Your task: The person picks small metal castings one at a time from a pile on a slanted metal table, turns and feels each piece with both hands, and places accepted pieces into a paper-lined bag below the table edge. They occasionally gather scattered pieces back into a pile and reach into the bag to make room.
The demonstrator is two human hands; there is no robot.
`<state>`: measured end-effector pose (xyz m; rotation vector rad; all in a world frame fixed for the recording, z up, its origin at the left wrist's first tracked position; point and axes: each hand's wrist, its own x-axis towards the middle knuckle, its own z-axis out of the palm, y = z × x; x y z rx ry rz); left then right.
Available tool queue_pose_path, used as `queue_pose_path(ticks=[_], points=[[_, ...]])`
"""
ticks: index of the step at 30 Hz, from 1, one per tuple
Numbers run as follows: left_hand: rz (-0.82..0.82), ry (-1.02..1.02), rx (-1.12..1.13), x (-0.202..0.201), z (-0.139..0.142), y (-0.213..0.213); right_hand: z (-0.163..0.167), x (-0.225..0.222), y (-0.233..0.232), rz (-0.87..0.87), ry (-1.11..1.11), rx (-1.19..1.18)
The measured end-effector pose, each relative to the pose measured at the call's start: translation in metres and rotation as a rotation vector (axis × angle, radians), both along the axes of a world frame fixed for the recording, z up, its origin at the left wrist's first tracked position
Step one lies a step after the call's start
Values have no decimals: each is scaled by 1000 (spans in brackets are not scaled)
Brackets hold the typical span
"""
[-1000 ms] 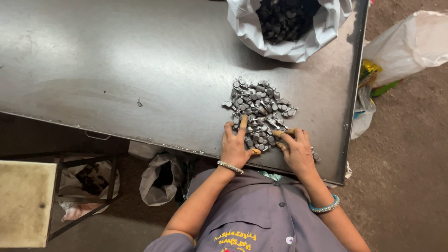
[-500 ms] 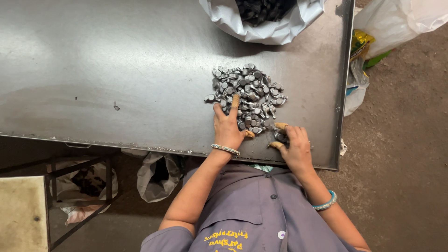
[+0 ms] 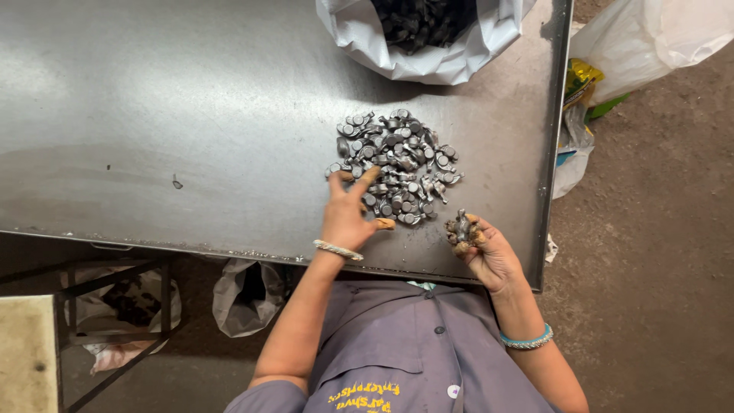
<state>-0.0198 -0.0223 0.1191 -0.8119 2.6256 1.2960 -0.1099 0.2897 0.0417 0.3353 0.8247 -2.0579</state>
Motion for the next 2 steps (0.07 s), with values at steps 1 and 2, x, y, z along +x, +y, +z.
queue_pose_path(ticks=[1, 2], points=[[54, 111, 27, 3, -2, -3, -1, -3, -1, 6, 3, -4], [111, 221, 52, 9, -3, -2, -1, -5, -2, 7, 25, 59]])
